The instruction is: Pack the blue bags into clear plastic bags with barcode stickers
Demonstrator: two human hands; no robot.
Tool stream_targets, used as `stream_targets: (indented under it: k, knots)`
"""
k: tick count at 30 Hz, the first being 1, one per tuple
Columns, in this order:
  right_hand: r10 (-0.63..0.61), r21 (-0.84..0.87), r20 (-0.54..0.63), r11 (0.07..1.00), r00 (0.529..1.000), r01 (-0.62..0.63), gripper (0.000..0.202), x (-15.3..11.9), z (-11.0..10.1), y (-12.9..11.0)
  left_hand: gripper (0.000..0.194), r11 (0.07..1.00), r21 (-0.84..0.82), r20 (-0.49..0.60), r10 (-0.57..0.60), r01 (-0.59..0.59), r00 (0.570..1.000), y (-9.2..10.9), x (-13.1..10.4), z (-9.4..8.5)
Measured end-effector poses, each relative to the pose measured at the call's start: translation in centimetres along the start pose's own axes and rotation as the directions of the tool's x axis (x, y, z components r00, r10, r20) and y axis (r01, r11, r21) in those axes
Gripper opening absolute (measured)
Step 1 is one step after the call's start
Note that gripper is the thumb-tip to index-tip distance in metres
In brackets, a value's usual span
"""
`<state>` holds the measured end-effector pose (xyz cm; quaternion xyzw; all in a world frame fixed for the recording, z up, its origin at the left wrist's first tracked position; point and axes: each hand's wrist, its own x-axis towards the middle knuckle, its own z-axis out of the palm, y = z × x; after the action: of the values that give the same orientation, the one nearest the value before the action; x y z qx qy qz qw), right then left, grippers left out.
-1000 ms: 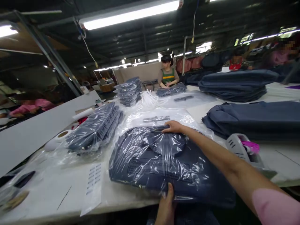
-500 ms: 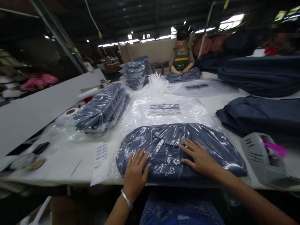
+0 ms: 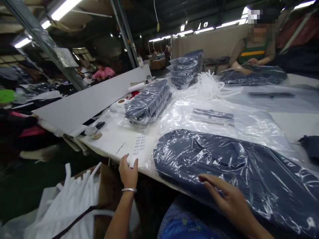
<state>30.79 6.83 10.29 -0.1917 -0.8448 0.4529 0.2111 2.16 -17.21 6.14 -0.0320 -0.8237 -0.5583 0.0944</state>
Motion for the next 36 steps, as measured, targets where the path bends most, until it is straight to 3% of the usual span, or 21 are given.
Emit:
stream_targets:
  k: [2, 5, 8, 12, 14, 16, 18, 22, 24, 26, 27, 28, 30, 32, 36]
  knots:
    - [0.062, 0.263, 0.221, 0.957, 0.973, -0.121, 0.029, 1.4, 3.5, -2.4, 0.072, 0.979, -0.066, -0.045, -0.198, 0.195, 0.979, -2.6, 0.9, -0.6]
    - [0.059, 0.548, 0.463, 0.766, 0.884, -0.337, 0.040, 3.8, 9.1, -5.0, 0.073, 0.915, -0.201, 0.009, -0.357, 0.351, 0.934, -4.8, 1.1, -0.4]
    - [0.089, 0.601, 0.571, 0.632, 0.816, -0.489, 0.054, 6.0, 14.1, -6.2, 0.059, 0.826, -0.360, 0.088, -0.432, 0.433, 0.897, -4.9, 1.1, -0.8]
    - [0.155, 0.613, 0.686, 0.403, 0.711, -0.680, 0.057, 8.0, 19.2, -6.5, 0.039, 0.732, -0.486, 0.193, -0.443, 0.477, 0.876, -3.6, 0.2, -3.7]
    - [0.197, 0.593, 0.735, 0.275, 0.649, -0.756, 0.057, 8.6, 21.2, -6.5, 0.040, 0.707, -0.510, 0.214, -0.449, 0.491, 0.868, -3.1, -1.1, -5.4]
    - [0.235, 0.592, 0.749, 0.183, 0.619, -0.785, 0.054, 9.0, 23.0, -6.7, 0.050, 0.704, -0.503, 0.225, -0.454, 0.502, 0.862, -2.7, -2.9, -6.6]
    - [0.261, 0.621, 0.722, 0.162, 0.640, -0.767, 0.045, 9.1, 24.6, -6.9, 0.061, 0.724, -0.465, 0.250, -0.446, 0.510, 0.860, -2.7, -4.6, -7.4]
    - [0.320, 0.655, 0.648, 0.230, 0.691, -0.720, 0.026, 8.4, 26.3, -6.8, 0.068, 0.795, -0.343, 0.253, -0.435, 0.500, 0.864, -3.1, -6.7, -8.5]
    - [0.333, 0.655, 0.633, 0.249, 0.698, -0.713, 0.024, 7.9, 26.5, -6.5, 0.066, 0.916, -0.204, 0.098, -0.332, 0.346, 0.938, -2.8, -6.9, -9.1]
    - [0.331, 0.662, 0.622, 0.263, 0.710, -0.702, 0.027, 7.5, 26.4, -6.1, 0.060, 0.997, 0.042, -0.064, -0.069, 0.071, 0.996, -2.0, -6.8, -9.4]
    - [0.324, 0.665, 0.620, 0.267, 0.715, -0.697, 0.029, 7.3, 26.4, -6.0, 0.054, 0.985, 0.162, -0.073, 0.072, -0.059, 0.995, -1.4, -6.7, -9.4]
    - [0.310, 0.672, 0.618, 0.269, 0.723, -0.690, 0.031, 7.1, 26.3, -5.9, 0.048, 0.957, 0.243, -0.034, 0.171, -0.158, 0.985, -0.9, -6.5, -9.3]
    - [0.271, 0.695, 0.611, 0.266, 0.744, -0.668, 0.034, 6.9, 26.2, -5.9, 0.038, 0.929, 0.273, 0.099, 0.231, -0.249, 0.968, -0.1, -6.0, -8.6]
    - [0.238, 0.714, 0.603, 0.265, 0.761, -0.649, 0.033, 6.7, 26.2, -6.0, 0.036, 0.947, 0.229, 0.181, 0.187, -0.226, 0.966, 0.0, -5.6, -7.7]
    - [0.224, 0.711, 0.603, 0.284, 0.766, -0.643, 0.029, 6.4, 26.1, -6.1, 0.046, 0.963, 0.214, 0.196, 0.122, -0.164, 0.973, -1.4, -4.9, -6.4]
